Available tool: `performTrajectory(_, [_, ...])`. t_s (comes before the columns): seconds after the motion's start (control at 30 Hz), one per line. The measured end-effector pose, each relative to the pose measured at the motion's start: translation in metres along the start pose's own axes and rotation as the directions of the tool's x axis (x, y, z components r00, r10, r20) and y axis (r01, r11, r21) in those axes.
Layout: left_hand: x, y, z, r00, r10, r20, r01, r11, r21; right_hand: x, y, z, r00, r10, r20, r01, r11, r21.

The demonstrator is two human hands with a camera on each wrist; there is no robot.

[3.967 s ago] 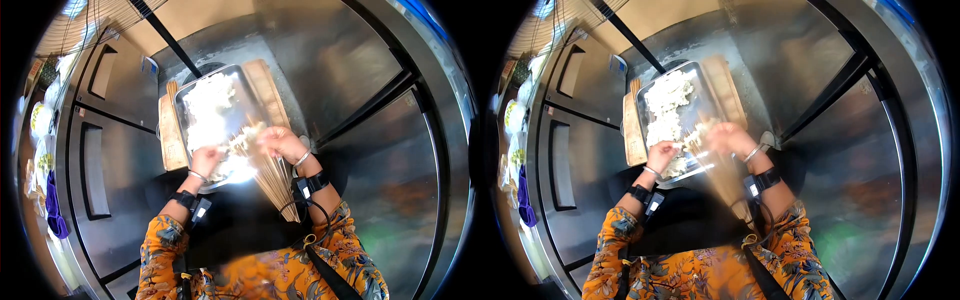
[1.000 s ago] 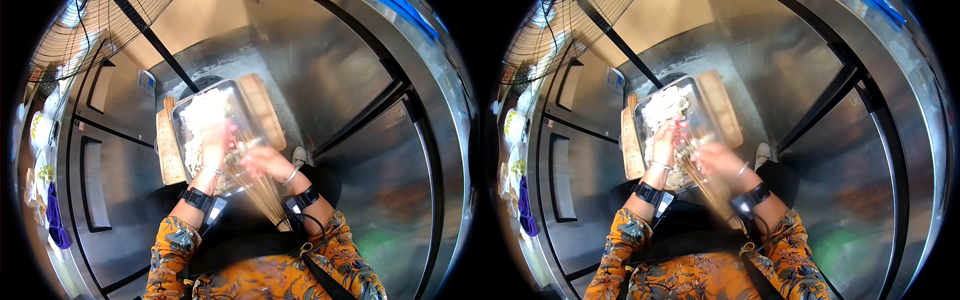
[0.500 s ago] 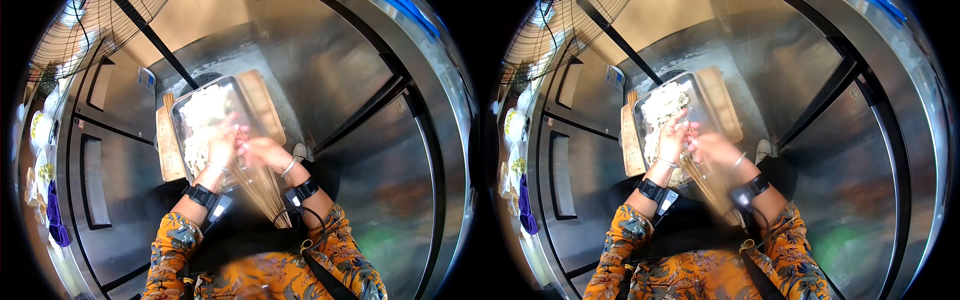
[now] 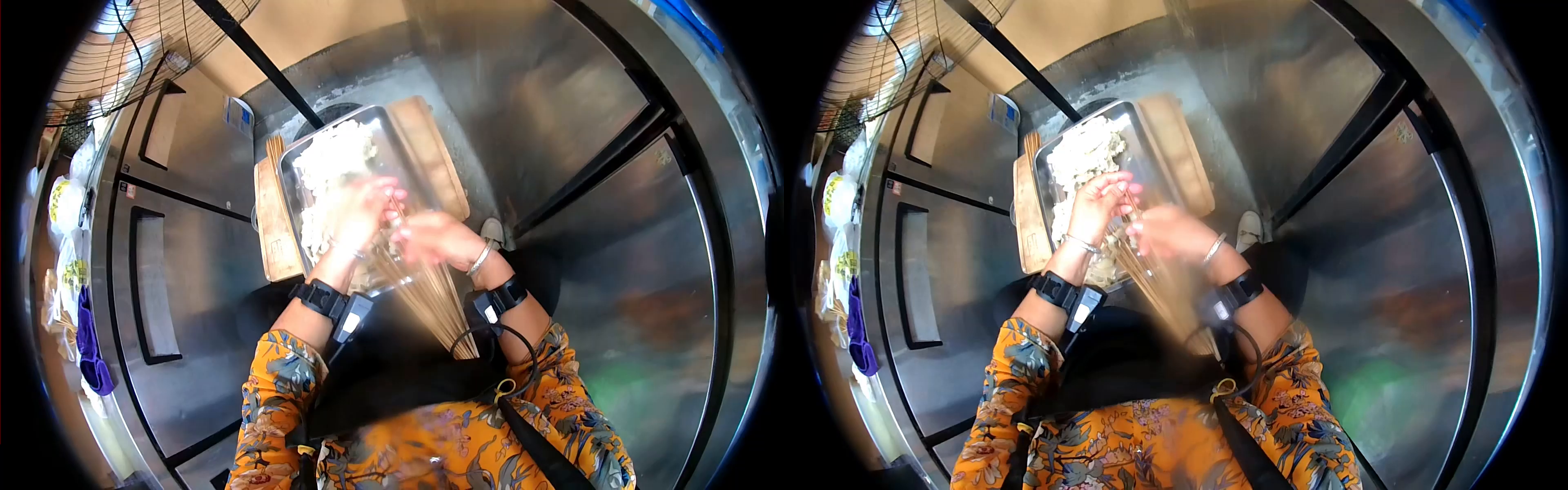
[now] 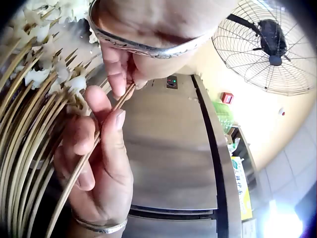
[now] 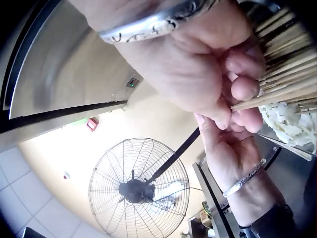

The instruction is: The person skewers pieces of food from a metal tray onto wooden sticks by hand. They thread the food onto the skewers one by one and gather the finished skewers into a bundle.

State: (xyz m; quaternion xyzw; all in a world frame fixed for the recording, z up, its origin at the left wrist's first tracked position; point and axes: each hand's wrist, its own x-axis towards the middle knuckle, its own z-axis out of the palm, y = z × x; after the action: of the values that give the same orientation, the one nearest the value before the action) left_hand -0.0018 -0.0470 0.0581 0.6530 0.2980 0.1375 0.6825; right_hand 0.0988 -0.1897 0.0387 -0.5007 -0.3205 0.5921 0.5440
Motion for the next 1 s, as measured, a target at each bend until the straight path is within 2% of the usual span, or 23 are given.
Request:
performTrajectory(0.1, [-0.001, 0.001, -0.005, 0.999, -0.038, 0.011, 0.039, 0.998, -0.041, -0.001, 0.005, -0.002, 1.000, 0.029, 0.010, -0.030, 0.998, 0.047])
performTrajectory(0.23, [-0.009, -0.009, -0.004, 1.000, 0.002, -0.016, -0.005, 0.982, -0.186, 0.002, 0.008, -0.005, 1.000, -0.007, -0.004, 0.007, 0.998, 0.054])
performTrajectory(0.27, [-0.012, -0.010, -0.003, 1.000, -0.022, 0.001, 0.021, 0.966, -0.257, 0.007, 0.014, -0.007, 1.000, -0.025, 0.002, 0.025, 0.998, 0.064])
performTrajectory(0.37, [-0.010, -0.013, -0.004, 0.999, -0.048, 0.017, 0.050, 0.965, -0.258, 0.009, 0.014, -0.011, 1.000, -0.022, 0.018, 0.021, 0.998, 0.063])
performTrajectory(0.5, [-0.013, -0.015, -0.027, 0.998, -0.049, -0.036, 0.043, 0.988, -0.151, 0.005, 0.012, -0.011, 0.999, 0.035, -0.029, -0.034, 0.998, 0.048])
performTrajectory(0.53, [-0.013, -0.025, -0.041, 0.998, 0.056, 0.033, -0.053, 0.994, -0.096, 0.004, 0.010, -0.012, 0.997, 0.059, -0.043, -0.057, 0.997, 0.056])
performTrajectory(0.63, [-0.027, -0.055, -0.071, 0.994, 0.097, 0.042, -0.106, 0.933, 0.345, 0.003, 0.006, -0.012, 0.997, 0.075, -0.019, -0.074, 0.997, 0.014])
performTrajectory(0.7, [-0.041, -0.060, -0.074, 0.974, 0.155, 0.168, -0.228, 0.694, 0.683, 0.007, 0.010, -0.015, 0.998, 0.064, 0.016, -0.064, 0.998, 0.008])
performTrajectory(0.77, [-0.056, -0.046, -0.060, 0.940, 0.155, 0.305, -0.342, 0.366, 0.866, 0.008, 0.010, -0.014, 0.998, 0.058, 0.028, -0.058, 0.998, 0.007])
performTrajectory(0.8, [-0.058, -0.049, -0.058, 0.937, 0.160, 0.311, -0.346, 0.290, 0.892, 0.008, 0.010, -0.014, 0.998, 0.056, 0.025, -0.057, 0.998, 0.011])
performTrajectory(0.9, [-0.066, -0.054, -0.053, 0.971, 0.179, 0.156, -0.214, 0.367, 0.905, 0.008, 0.010, -0.013, 0.999, 0.054, 0.010, -0.054, 0.999, 0.000])
performTrajectory(0.93, [-0.066, -0.056, -0.055, 0.959, 0.193, 0.205, -0.253, 0.270, 0.929, 0.007, 0.011, -0.013, 0.999, 0.053, 0.004, -0.053, 0.999, -0.007])
performTrajectory(1.0, [-0.070, -0.060, -0.054, 0.968, 0.184, 0.169, -0.214, 0.259, 0.942, 0.006, 0.010, -0.014, 0.998, 0.060, -0.001, -0.060, 0.998, -0.013])
